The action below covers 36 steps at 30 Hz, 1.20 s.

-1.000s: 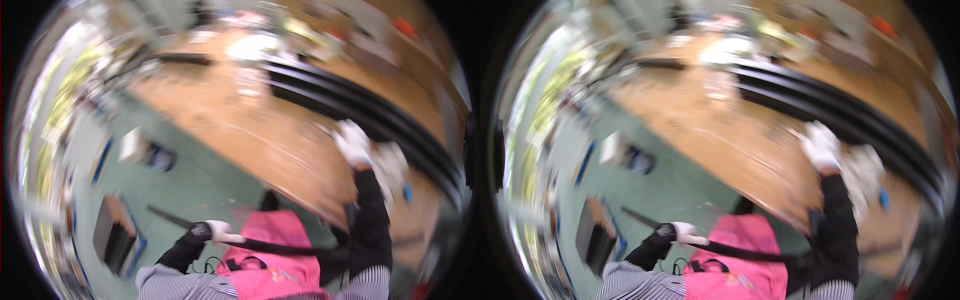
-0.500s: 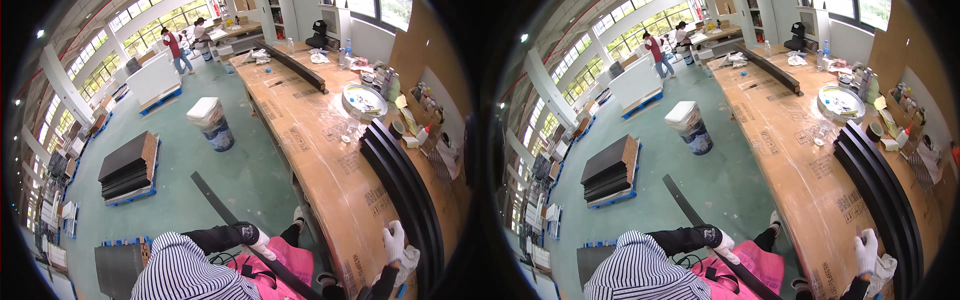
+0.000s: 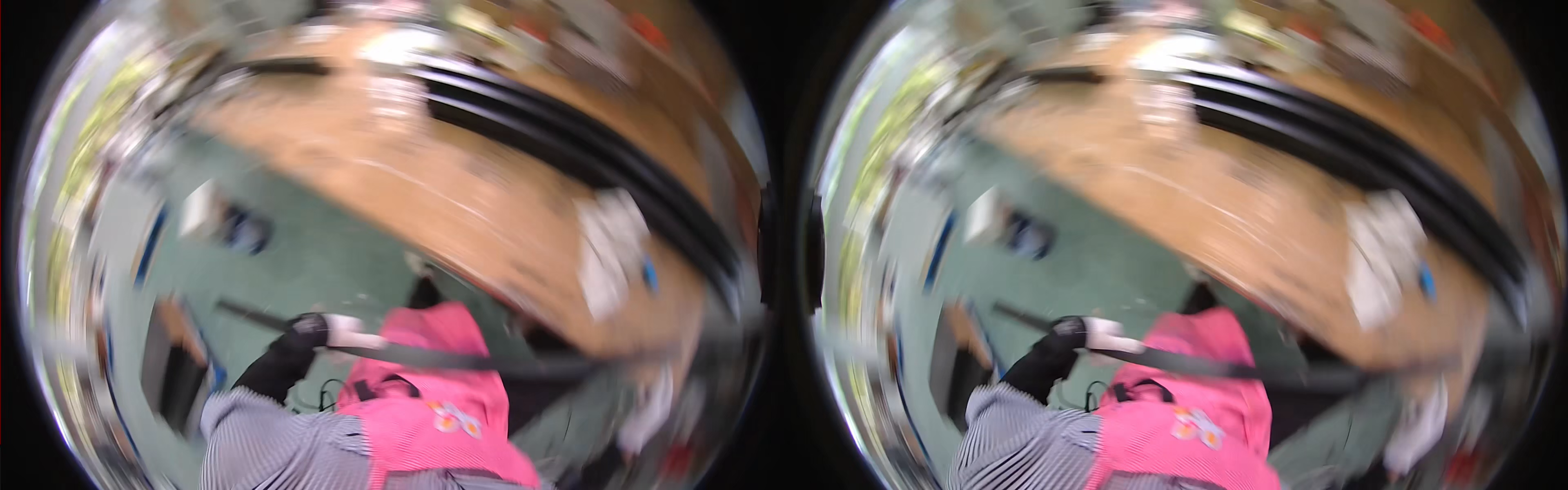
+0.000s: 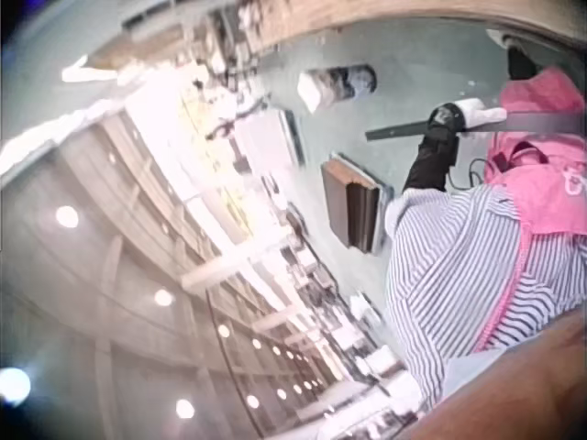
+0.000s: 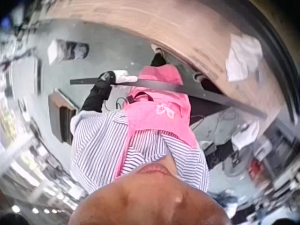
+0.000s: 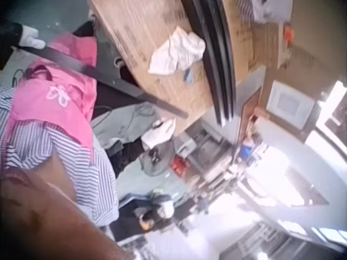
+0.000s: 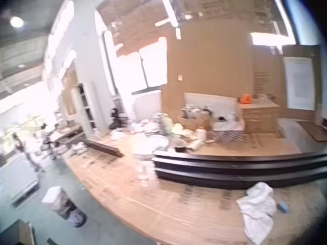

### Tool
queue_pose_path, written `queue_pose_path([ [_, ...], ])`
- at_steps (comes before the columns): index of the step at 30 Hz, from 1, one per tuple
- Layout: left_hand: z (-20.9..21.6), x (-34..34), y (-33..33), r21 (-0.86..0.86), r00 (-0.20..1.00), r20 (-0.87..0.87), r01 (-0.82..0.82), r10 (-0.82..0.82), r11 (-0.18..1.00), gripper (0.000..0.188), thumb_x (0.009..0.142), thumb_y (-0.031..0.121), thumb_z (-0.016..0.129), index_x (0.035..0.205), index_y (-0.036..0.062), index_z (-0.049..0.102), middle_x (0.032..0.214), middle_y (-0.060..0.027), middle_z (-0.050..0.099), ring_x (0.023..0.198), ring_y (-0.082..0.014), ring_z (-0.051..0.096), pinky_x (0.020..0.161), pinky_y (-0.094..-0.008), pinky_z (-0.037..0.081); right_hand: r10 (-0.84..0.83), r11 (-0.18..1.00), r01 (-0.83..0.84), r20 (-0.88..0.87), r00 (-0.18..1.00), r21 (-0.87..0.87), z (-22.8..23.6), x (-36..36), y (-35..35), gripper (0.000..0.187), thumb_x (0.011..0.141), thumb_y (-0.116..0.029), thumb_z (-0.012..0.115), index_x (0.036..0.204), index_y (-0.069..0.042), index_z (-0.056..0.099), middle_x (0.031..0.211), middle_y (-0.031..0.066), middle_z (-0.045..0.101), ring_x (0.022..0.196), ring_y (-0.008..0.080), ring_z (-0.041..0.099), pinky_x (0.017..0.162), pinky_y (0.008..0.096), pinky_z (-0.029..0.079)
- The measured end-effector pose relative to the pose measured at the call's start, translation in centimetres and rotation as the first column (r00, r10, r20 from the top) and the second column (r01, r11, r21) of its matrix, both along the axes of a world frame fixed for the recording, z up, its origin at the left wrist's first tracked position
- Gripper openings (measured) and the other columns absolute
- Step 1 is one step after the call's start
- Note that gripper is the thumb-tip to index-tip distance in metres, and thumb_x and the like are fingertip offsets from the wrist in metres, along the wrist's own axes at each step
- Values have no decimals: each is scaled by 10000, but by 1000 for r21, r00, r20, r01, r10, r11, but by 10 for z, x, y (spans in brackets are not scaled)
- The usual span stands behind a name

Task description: The recorder uses a blue cleaning block and a cloth to clean long black metal or composite bars on a workbench.

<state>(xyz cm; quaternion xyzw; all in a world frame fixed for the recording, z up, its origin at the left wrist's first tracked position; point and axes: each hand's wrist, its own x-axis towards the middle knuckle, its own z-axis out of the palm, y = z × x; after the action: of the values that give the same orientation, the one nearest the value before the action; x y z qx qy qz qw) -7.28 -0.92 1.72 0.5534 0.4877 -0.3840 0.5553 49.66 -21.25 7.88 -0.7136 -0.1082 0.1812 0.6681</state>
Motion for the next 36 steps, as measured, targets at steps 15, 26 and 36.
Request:
queue_pose_path([
  [15, 26, -56, 22, 25, 975, 43, -219, 218, 975, 696, 981, 557, 512, 739, -68, 700, 628, -174, 684, 546, -271, 673, 555, -375, 541, -64, 953, 136, 256, 965, -271, -82, 98, -32, 322, 982, -206, 685, 1250, -31, 716, 755, -7, 629, 564, 43, 495, 516, 227, 392],
  [26, 40, -75, 18, -15, 950, 86, -299, 300, 954, 689, 979, 559, 561, 805, -95, 691, 683, -205, 696, 604, -318, 702, 594, -401, 579, 94, 842, 198, 498, 862, -502, -106, 154, -14, 394, 928, -374, 698, 1140, -48, 760, 1104, 149, 759, 1035, 294, 724, 933, 355, 533],
  [36, 40, -64, 22, 4, 968, 64, -244, 243, 970, 791, 945, 681, 527, 746, -63, 705, 641, -182, 681, 574, -288, 677, 566, -380, 541, 198, 863, 95, 505, 840, -496, -102, 153, -22, 370, 913, -343, 714, 1126, -44, 764, 1135, 157, 748, 1078, 310, 705, 953, 360, 525],
])
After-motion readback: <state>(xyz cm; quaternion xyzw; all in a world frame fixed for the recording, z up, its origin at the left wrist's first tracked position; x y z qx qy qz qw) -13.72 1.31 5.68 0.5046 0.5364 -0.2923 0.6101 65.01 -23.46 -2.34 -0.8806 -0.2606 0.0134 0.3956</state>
